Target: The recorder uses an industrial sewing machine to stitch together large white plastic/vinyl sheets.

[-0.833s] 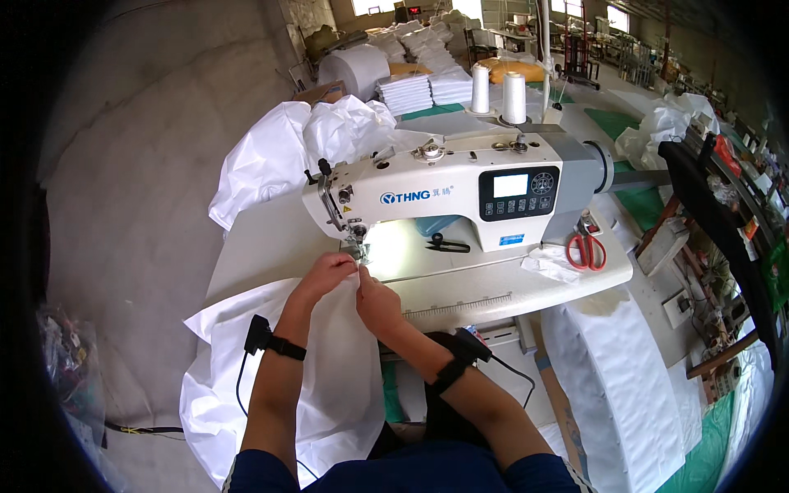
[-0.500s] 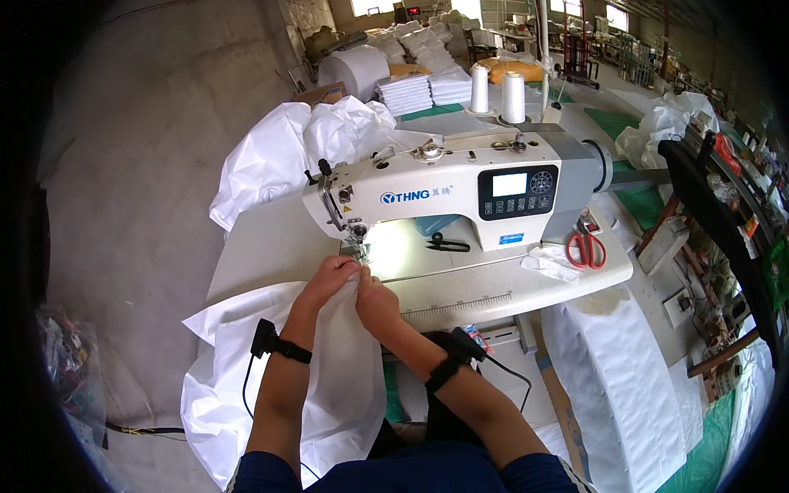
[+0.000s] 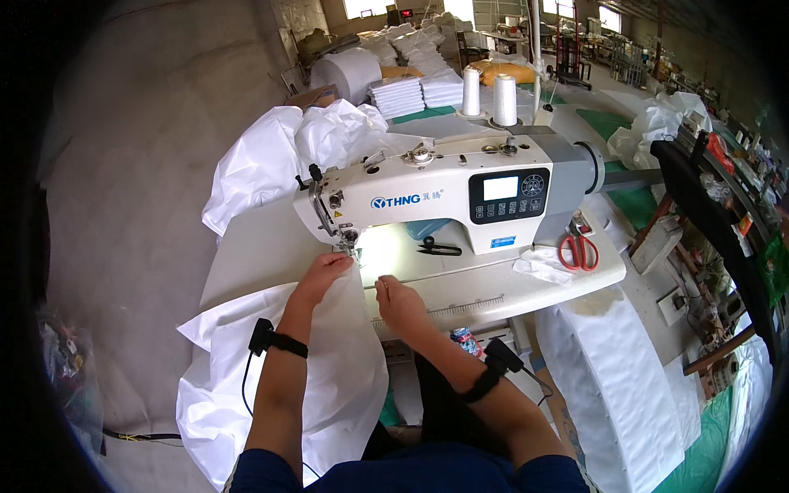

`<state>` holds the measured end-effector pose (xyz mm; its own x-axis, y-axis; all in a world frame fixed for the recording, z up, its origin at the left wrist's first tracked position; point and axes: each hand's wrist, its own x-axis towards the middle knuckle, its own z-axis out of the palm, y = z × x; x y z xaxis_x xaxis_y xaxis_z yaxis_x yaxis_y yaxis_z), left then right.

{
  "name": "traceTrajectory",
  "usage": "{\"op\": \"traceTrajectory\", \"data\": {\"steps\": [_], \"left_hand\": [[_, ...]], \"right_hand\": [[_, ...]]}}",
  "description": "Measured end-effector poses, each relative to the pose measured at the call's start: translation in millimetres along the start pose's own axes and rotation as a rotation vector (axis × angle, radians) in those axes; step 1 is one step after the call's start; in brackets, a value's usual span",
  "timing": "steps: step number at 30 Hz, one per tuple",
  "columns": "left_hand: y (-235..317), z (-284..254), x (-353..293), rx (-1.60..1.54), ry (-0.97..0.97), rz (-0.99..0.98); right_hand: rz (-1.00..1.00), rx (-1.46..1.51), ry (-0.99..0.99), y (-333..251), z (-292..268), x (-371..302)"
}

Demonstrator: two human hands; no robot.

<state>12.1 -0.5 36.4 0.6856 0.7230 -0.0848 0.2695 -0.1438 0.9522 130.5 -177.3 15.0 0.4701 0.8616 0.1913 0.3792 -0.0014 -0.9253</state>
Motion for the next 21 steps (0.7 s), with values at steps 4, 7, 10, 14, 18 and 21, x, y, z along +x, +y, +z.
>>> {"op": "traceTrajectory", "data": {"steps": [4, 7, 10, 14, 18, 21], "left_hand": [[-1.9, 4.2, 2.4, 0.000, -0.010, 0.092], [-4.4, -1.1, 11.1, 0.098, -0.007, 0.184], [-13.9, -5.7, 9.6, 0.304, 0.068, 0.220], [-15.6, -4.4, 19.6, 0.436, 0.140, 0.256], [-31.2, -6.3, 33.5, 0.502, 0.062, 0.321], [-45.3, -5.9, 36.2, 0.771, 0.182, 0.328]], "right_hand": [[0.361, 0.562, -0.344, 9.2, 19.9, 52.8], [0.035, 0.133, -0.133, 32.0, 53.0, 62.2], [-0.041, -0.333, -0.066, 0.4, 56.4, 48.0], [-0.164, -0.749, -0.087, 0.2, 61.0, 48.1], [-0.207, -0.844, -0.203, 2.7, 64.9, 50.5], [-0.195, -0.840, -0.126, -9.3, 65.8, 39.0]]}}
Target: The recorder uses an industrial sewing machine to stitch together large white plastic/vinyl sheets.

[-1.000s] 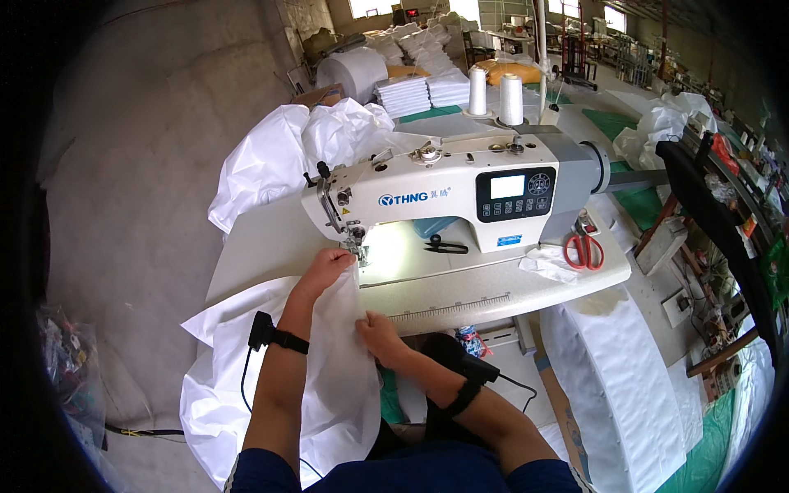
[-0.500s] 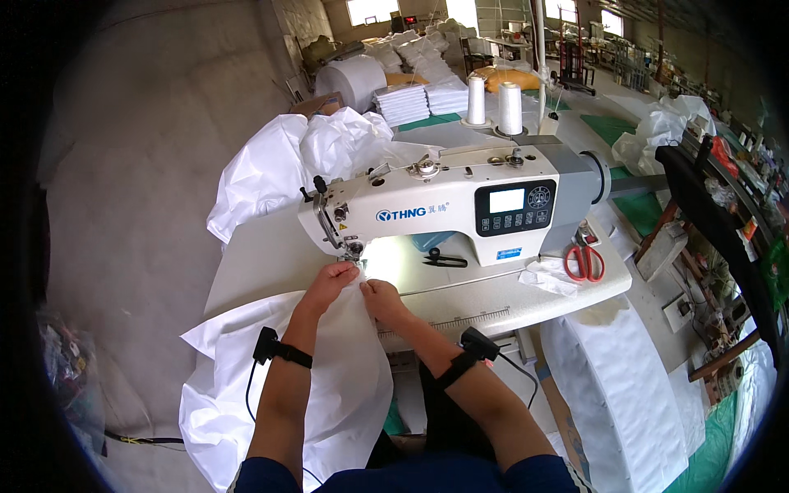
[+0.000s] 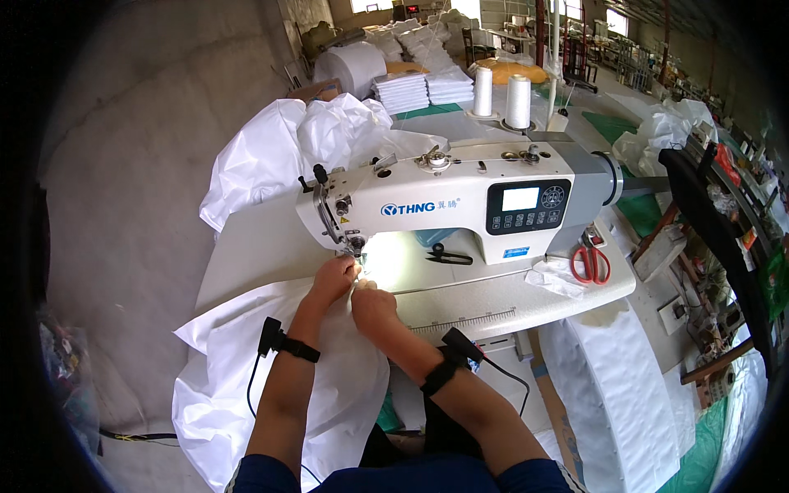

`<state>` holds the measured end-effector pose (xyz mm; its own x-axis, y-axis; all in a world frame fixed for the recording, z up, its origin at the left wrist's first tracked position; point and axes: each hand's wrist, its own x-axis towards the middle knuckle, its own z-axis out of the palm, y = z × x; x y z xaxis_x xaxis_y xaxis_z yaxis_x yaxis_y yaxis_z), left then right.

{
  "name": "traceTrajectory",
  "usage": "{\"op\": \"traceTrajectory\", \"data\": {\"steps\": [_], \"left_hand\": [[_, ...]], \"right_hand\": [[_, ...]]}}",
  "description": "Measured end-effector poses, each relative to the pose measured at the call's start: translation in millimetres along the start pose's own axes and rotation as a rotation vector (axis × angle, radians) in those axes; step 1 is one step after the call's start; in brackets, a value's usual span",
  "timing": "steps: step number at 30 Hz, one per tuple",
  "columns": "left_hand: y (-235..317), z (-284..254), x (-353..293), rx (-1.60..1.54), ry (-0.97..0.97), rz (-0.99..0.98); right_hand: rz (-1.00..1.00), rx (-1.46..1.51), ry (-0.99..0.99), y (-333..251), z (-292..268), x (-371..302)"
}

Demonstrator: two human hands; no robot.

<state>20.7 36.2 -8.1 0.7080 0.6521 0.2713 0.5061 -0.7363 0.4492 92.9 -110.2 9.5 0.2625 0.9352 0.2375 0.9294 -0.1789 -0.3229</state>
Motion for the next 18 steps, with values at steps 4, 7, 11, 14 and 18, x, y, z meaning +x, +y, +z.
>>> {"op": "traceTrajectory", "data": {"steps": [4, 7, 11, 14, 18], "left_hand": [[24.0, 6.5, -5.1, 0.191, 0.146, -0.008], [38.4, -2.3, -15.0, 0.324, 0.214, -0.078], [41.0, -3.8, -40.7, 0.308, 0.155, 0.174], [41.1, 8.3, -48.2, 0.224, 0.265, 0.218], [31.0, 1.3, -42.1, 0.161, 0.215, 0.255]], "right_hand": [[0.009, -0.033, 0.025, 6.8, 3.0, -4.0], [0.008, -0.049, 0.010, 2.2, 1.7, -2.4], [-0.068, 0.016, -0.105, 5.4, -2.2, -3.0], [0.020, -0.006, -0.094, 3.9, 3.7, -0.2], [0.033, 0.039, 0.061, 0.6, 7.6, -8.1]]}}
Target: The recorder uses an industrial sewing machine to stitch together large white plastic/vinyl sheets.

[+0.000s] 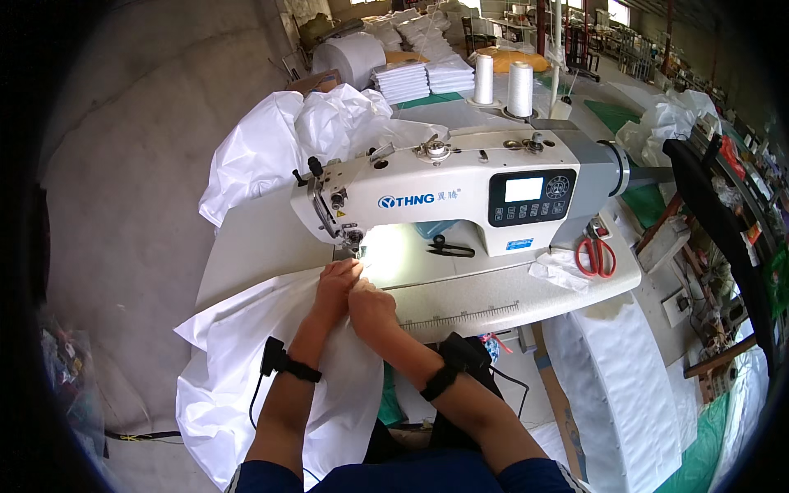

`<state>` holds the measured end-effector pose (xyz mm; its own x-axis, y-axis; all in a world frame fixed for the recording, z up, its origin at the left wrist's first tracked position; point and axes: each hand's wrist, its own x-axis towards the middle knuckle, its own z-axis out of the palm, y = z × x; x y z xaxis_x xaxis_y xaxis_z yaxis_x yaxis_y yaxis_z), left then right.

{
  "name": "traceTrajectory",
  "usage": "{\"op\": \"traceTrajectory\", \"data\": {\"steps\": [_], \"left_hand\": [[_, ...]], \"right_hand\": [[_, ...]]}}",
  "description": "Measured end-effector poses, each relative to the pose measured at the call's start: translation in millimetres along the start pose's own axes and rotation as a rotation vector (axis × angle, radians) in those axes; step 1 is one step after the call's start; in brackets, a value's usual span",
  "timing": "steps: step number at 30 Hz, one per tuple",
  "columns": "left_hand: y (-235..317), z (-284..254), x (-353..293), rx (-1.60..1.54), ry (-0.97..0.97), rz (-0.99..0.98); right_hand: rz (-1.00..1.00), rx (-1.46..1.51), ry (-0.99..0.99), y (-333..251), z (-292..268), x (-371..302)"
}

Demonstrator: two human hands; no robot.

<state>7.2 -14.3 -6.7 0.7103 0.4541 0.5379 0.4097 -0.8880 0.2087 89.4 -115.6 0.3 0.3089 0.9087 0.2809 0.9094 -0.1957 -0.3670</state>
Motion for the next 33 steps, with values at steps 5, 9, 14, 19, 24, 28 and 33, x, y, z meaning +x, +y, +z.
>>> {"op": "traceTrajectory", "data": {"steps": [5, 9, 14, 19, 24, 28, 33], "left_hand": [[-14.5, 1.3, 1.9, -0.125, -0.018, -0.024], [-10.8, 0.7, 6.2, -0.143, -0.014, -0.029], [-17.6, 0.3, 5.0, -0.157, 0.004, 0.009], [-15.6, -3.6, 4.2, -0.179, 0.020, 0.061], [-13.8, -4.9, 7.3, -0.212, 0.016, 0.056], [-6.1, -8.4, 13.1, -0.132, -0.078, -0.022], [20.7, -13.3, 5.9, -0.034, -0.215, -0.076]], "right_hand": [[0.011, -0.007, -0.103, -6.7, -4.4, 4.3], [-0.014, -0.010, -0.122, -4.5, 1.7, 6.7], [-0.001, 0.002, -0.089, -9.8, 4.2, 2.4], [0.026, -0.010, -0.059, -14.7, -5.7, -3.7], [-0.009, -0.010, -0.072, -12.1, -9.2, -5.7], [0.035, 0.069, -0.126, -6.9, -4.4, -7.3], [-0.023, 0.197, -0.182, 5.9, -21.0, -31.1]]}}
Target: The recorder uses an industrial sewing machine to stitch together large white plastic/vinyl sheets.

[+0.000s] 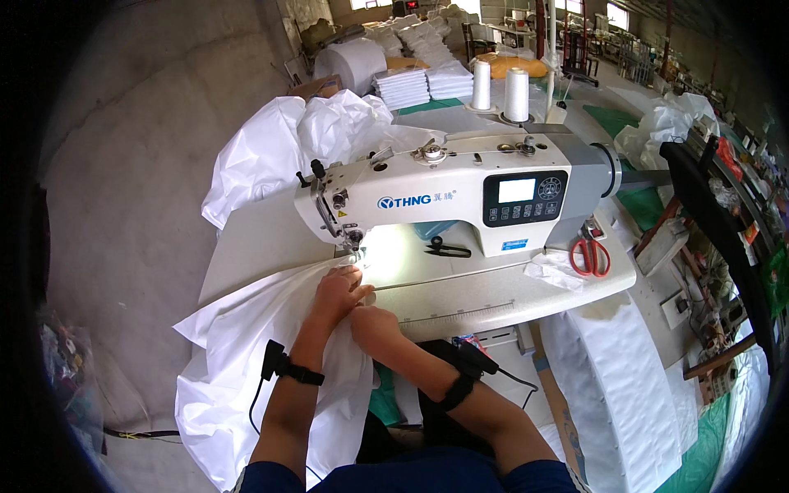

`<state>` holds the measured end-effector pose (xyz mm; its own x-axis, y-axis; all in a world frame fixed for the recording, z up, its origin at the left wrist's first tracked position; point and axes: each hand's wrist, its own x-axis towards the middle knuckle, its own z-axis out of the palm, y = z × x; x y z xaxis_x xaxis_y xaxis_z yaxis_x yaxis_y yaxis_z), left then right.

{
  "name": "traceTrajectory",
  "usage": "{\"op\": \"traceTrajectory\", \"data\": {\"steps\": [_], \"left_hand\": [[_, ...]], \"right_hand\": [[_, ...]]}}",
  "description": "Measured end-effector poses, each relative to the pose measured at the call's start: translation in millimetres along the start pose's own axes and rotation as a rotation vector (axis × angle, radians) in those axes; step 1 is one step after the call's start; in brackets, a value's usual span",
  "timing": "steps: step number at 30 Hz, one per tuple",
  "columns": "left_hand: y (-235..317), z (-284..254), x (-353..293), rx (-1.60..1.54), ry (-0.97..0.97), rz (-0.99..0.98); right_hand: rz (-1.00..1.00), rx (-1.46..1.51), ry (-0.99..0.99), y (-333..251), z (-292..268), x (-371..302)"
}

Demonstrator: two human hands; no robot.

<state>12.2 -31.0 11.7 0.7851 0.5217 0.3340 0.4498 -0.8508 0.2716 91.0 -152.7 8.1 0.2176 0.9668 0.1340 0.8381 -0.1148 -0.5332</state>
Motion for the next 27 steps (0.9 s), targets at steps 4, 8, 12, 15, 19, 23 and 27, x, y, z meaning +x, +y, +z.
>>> {"op": "traceTrajectory", "data": {"steps": [4, 8, 12, 15, 19, 23, 27], "left_hand": [[-0.1, 12.3, -10.9, 0.005, 0.146, 0.000], [-6.8, 21.9, -13.7, 0.018, 0.277, 0.081], [-2.7, 24.9, -10.7, 0.019, 0.279, 0.063], [-3.2, 22.2, -11.4, 0.029, 0.294, 0.092], [-5.5, 23.8, -8.2, 0.037, 0.294, 0.073], [-3.9, 19.7, -9.2, 0.034, 0.270, 0.035], [-4.3, 21.5, -8.9, 0.032, 0.274, 0.031]], "right_hand": [[-0.079, 0.146, 0.065, 28.4, -8.5, 14.3], [0.240, 1.033, 0.226, 50.5, -2.0, 61.1], [0.219, 1.276, 0.343, 47.2, -5.0, 85.1], [0.179, 1.253, 0.383, 45.1, -1.4, 96.8], [0.194, 1.288, 0.440, 45.3, 3.9, 104.3], [0.259, 1.314, 0.421, 43.9, 1.7, 107.4], [0.235, 1.324, 0.424, 46.8, -0.1, 109.1]]}}
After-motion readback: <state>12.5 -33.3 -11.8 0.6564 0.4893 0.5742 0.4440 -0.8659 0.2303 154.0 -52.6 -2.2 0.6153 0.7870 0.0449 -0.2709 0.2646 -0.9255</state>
